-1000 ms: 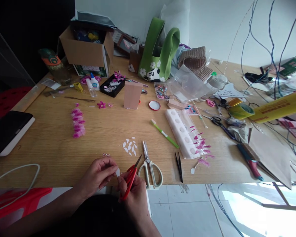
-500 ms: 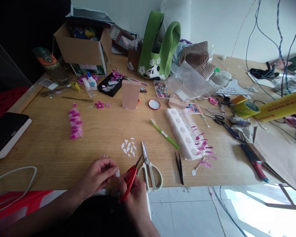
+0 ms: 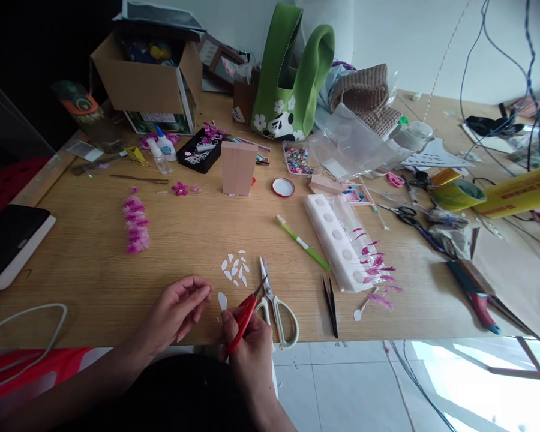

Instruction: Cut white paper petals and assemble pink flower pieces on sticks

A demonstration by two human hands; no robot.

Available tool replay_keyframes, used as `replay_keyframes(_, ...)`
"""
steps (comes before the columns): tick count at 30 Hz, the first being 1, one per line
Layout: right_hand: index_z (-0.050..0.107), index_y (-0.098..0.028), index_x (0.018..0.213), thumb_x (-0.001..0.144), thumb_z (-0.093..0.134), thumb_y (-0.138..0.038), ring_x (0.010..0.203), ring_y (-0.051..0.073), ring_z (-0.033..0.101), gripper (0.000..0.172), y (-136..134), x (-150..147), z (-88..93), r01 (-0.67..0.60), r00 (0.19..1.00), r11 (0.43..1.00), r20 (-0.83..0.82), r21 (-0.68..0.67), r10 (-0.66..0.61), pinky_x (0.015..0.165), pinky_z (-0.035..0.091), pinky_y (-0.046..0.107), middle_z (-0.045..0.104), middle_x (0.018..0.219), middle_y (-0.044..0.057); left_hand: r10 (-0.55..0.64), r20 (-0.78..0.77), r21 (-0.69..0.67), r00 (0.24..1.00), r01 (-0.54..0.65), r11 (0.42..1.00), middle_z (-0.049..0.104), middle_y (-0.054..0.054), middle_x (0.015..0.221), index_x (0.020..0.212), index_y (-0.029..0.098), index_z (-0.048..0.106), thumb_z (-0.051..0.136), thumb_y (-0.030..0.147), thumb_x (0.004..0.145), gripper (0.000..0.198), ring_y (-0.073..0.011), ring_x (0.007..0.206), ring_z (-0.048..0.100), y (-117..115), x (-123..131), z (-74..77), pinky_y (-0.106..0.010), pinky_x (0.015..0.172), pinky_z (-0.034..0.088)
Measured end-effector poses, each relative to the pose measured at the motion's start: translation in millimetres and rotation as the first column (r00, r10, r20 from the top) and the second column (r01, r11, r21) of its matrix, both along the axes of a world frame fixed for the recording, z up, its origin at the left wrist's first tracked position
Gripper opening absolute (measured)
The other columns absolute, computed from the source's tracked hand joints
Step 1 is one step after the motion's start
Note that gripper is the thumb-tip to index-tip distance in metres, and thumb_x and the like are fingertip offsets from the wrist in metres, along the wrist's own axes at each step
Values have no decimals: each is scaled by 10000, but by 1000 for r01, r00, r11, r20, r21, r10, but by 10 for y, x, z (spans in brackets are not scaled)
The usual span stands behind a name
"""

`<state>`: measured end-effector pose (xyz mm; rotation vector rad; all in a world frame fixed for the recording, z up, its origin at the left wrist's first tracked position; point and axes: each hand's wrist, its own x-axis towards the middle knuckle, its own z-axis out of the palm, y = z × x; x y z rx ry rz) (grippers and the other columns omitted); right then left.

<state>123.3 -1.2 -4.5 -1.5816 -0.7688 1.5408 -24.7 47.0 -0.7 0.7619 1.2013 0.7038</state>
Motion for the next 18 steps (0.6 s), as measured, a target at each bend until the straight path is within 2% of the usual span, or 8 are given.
replay_keyframes(4,584,-143,723,794,664,-498,358,66,488,371,30,-19,32,-1,1000,1000,14,-19,1,355,330,164,603,557,-8,-28,-23,21,999,29,999,472,88,485,867,170,585,603,542,804,378,-14,266,283,1,-3,-9,-128,254,209)
replay_keyframes(10,601,-137,739,796,670,-491,364,60,473,365,39,-40,35,-60,998,998,12,16,60,365,332,170,607,568,-4,-95,-1,-32,995,95,995,446,90,419,749,168,575,629,557,764,393,-21,254,265,36,7,31,-138,247,200)
replay_keyframes(18,601,-139,740,807,660,-479,350,55,460,352,31,-66,23,-72,997,997,-6,23,72,353,330,161,587,540,-18,-63,-21,-54,998,62,997,438,90,387,677,175,552,655,518,719,361,-26,257,269,48,6,74,-140,247,202)
